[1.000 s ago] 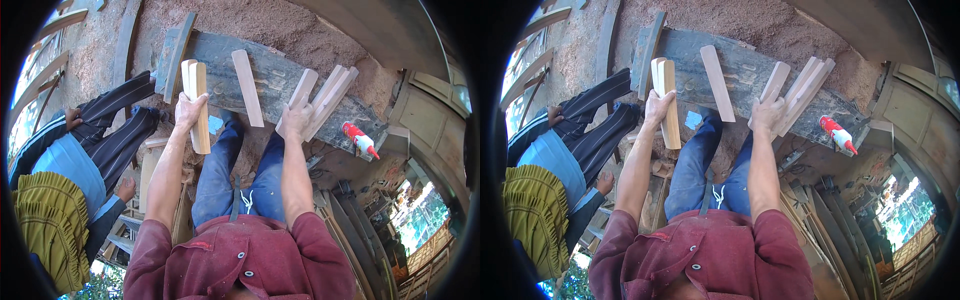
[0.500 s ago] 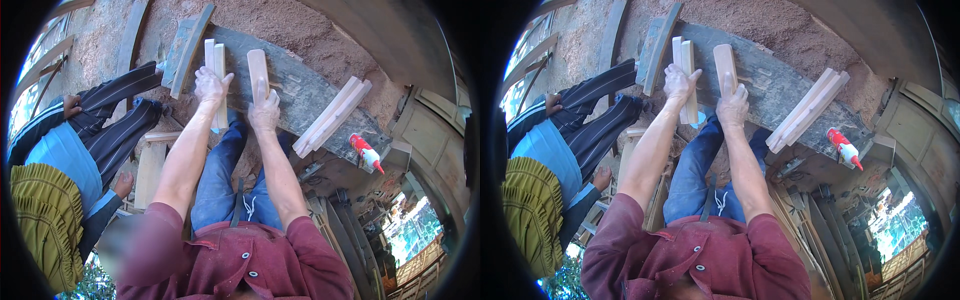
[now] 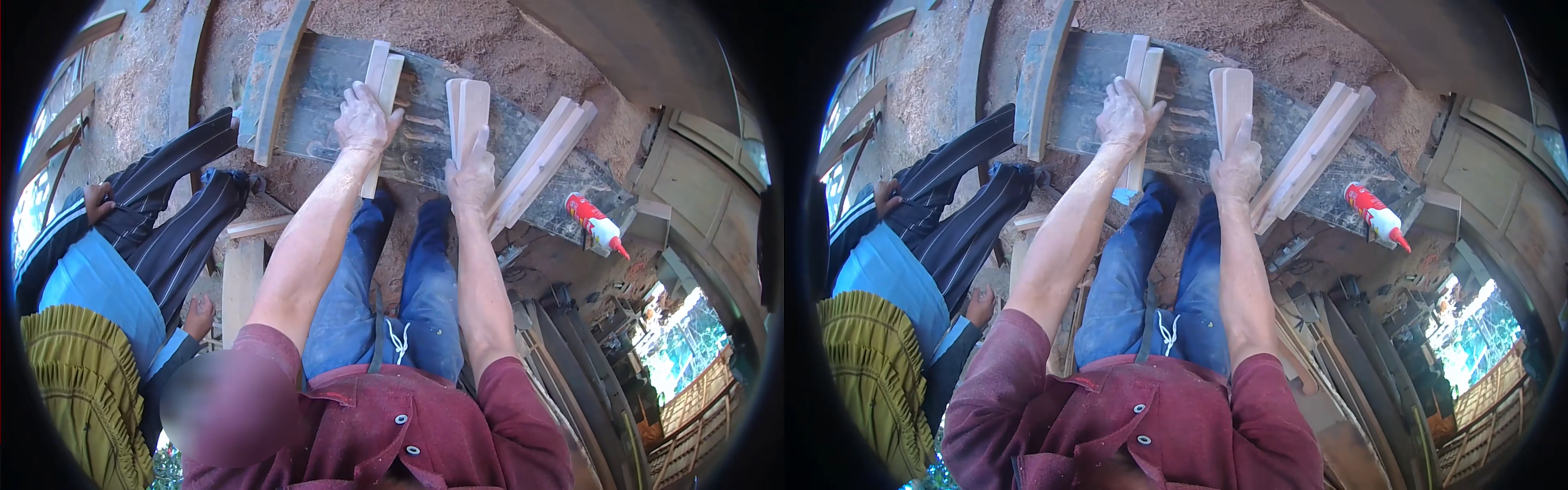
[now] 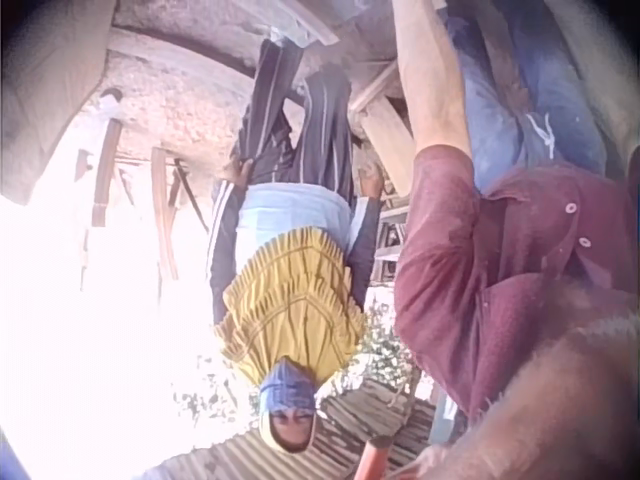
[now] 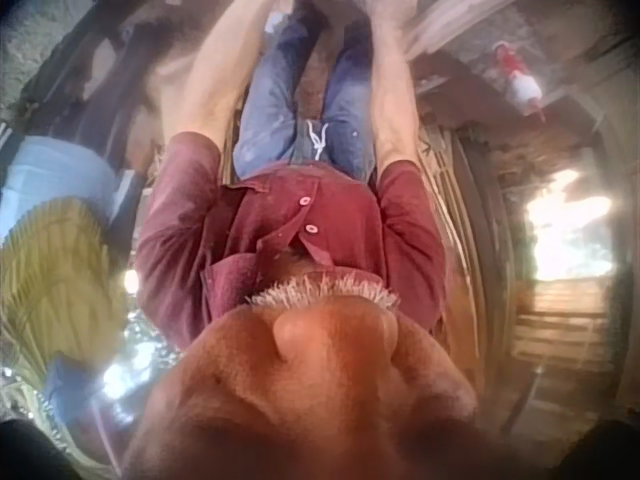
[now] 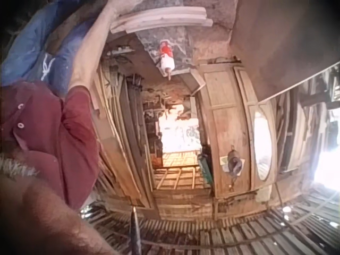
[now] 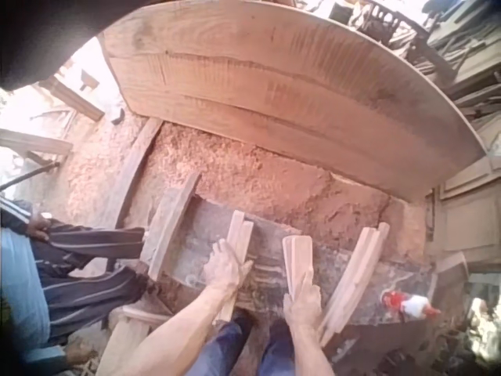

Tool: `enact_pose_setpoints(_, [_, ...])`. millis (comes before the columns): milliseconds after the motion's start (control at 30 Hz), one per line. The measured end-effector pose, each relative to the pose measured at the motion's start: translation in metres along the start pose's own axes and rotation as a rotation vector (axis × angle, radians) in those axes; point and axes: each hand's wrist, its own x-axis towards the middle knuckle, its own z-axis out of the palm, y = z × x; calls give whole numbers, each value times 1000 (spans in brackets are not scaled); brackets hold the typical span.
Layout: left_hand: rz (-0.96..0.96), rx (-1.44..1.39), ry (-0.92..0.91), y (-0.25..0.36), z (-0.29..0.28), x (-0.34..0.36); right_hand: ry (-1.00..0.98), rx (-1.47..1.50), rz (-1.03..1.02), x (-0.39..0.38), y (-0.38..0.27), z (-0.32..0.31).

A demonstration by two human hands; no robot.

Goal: The person sands a wood piece using a power sander, walks across the workshop to retrieve glue, and then applies glue to a wood joint while assembling several wood pieces on a workbench.

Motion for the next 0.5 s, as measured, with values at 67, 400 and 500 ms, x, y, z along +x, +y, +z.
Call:
enact_pose_setpoints(67, [18, -1, 0, -2, 8, 5, 45, 69, -118, 1, 5, 0])
enact_pose_setpoints(400, [68, -6, 114, 30, 39, -7, -99, 404, -52, 3, 36, 20])
enact_pose_setpoints(500, [298, 144, 367, 43, 39, -33, 79, 466, -30, -12, 13, 33])
